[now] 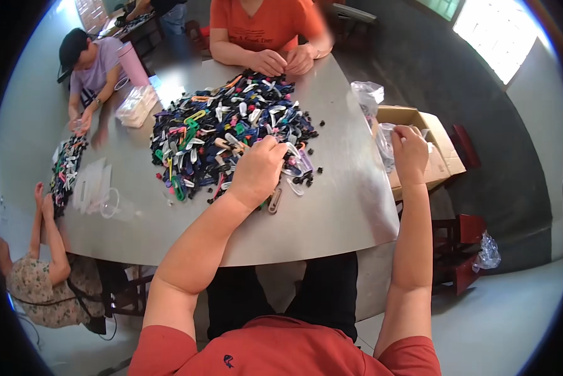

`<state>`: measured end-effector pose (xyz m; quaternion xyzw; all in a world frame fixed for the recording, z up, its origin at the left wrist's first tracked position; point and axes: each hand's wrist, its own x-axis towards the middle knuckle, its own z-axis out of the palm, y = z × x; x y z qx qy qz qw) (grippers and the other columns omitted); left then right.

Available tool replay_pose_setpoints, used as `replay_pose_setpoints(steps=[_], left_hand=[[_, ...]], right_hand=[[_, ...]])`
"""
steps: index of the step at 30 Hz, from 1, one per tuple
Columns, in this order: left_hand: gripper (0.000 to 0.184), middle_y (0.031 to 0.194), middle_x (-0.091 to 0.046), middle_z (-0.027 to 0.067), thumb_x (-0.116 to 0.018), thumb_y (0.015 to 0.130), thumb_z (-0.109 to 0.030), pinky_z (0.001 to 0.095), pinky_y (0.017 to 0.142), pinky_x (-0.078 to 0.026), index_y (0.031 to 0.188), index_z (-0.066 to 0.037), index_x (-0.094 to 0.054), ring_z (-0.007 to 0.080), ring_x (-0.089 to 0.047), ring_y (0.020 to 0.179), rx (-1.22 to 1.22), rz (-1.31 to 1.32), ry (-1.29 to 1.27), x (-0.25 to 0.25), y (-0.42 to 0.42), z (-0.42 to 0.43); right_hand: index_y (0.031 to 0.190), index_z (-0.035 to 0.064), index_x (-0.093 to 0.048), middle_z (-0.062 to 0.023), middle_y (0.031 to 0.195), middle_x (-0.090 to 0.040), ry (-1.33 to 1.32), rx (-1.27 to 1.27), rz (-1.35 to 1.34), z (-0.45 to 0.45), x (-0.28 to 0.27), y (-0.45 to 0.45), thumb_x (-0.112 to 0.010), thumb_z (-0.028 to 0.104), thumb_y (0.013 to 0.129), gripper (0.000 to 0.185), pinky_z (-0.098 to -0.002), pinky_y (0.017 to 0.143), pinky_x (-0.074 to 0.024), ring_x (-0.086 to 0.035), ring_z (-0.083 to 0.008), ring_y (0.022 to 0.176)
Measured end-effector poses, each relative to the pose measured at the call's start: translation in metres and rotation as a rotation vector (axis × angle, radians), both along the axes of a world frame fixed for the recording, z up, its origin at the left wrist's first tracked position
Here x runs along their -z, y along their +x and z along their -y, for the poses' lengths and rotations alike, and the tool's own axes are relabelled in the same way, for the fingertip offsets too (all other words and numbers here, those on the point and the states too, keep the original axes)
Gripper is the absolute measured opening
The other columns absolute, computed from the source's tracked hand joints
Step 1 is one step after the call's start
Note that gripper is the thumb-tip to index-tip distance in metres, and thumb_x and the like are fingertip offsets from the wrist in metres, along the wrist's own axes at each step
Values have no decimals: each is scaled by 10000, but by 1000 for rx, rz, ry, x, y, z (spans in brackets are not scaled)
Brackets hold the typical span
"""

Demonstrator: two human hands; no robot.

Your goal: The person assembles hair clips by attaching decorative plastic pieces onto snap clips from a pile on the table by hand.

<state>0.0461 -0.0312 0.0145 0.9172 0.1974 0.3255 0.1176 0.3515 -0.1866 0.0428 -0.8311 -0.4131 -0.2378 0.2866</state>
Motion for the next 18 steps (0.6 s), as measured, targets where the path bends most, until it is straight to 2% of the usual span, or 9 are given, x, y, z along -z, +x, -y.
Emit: replay_pose_setpoints(steps=[3,6,10,11,12,14,16,17,18], left_hand=[[240,986,-602,112,-684,846,-29,417,793,-531,1085,-41,-662,320,-641,953,-38,-23,18,-2,-1,0],[188,938,-608,104,-680,835,-34,417,778,-534,1018,-74,-683,311,-634,920,-90,-43,55,-4,-1,1],[111,893,-597,109,-564,865,-90,438,793,-490,916,-45,-652,318,-591,860,-109,16,224,-10,2,0],[181,947,-627,129,-544,883,-107,441,844,-490,992,-21,-661,330,-603,910,-22,-8,166,-17,2,2],[276,1059,-657,145,-535,902,-124,432,947,-473,1108,9,-661,324,-615,1064,35,44,200,-8,7,3],[328,1159,-662,142,-537,916,-130,441,1047,-425,1186,9,-659,307,-580,1219,-19,-1,319,6,12,8],[341,1187,-658,130,-550,912,-129,449,1078,-400,1210,-5,-660,297,-547,1285,-39,-137,264,17,14,9],[270,1129,-655,123,-571,893,-127,431,1046,-423,1115,-32,-690,300,-571,1213,-32,-139,248,17,13,8],[270,1129,-655,123,-571,893,-127,431,1046,-423,1115,-32,-690,300,-571,1213,-43,-134,253,17,13,7]], right_hand=[[952,35,-757,-139,995,-734,-49,-295,-233,-22,-3,-49,-728,157,871,149,-386,788,-551,-706,-312,896],[940,63,-762,-169,966,-715,-301,-497,-267,-40,-8,-91,-709,210,871,171,-454,820,-545,-682,-379,912],[845,54,-727,-168,934,-659,-428,-431,-216,-59,13,-120,-701,235,864,184,-489,776,-528,-661,-399,857],[839,54,-722,-167,929,-655,-407,-435,-197,-64,23,-122,-706,233,861,181,-484,768,-529,-659,-395,849],[834,55,-716,-165,925,-651,-383,-441,-179,-66,32,-123,-711,231,858,178,-479,761,-529,-656,-392,842],[841,70,-710,-164,946,-656,-310,-490,-195,-63,35,-125,-685,210,867,144,-480,751,-549,-677,-382,845],[848,63,-702,-159,938,-654,-286,-515,-205,-64,37,-129,-694,197,863,135,-478,747,-545,-674,-380,843],[854,56,-693,-154,930,-652,-281,-502,-230,-62,38,-129,-702,184,859,128,-476,743,-541,-671,-378,840],[854,56,-693,-154,930,-652,-278,-511,-221,-61,39,-128,-702,184,859,128,-476,743,-541,-671,-378,840]])
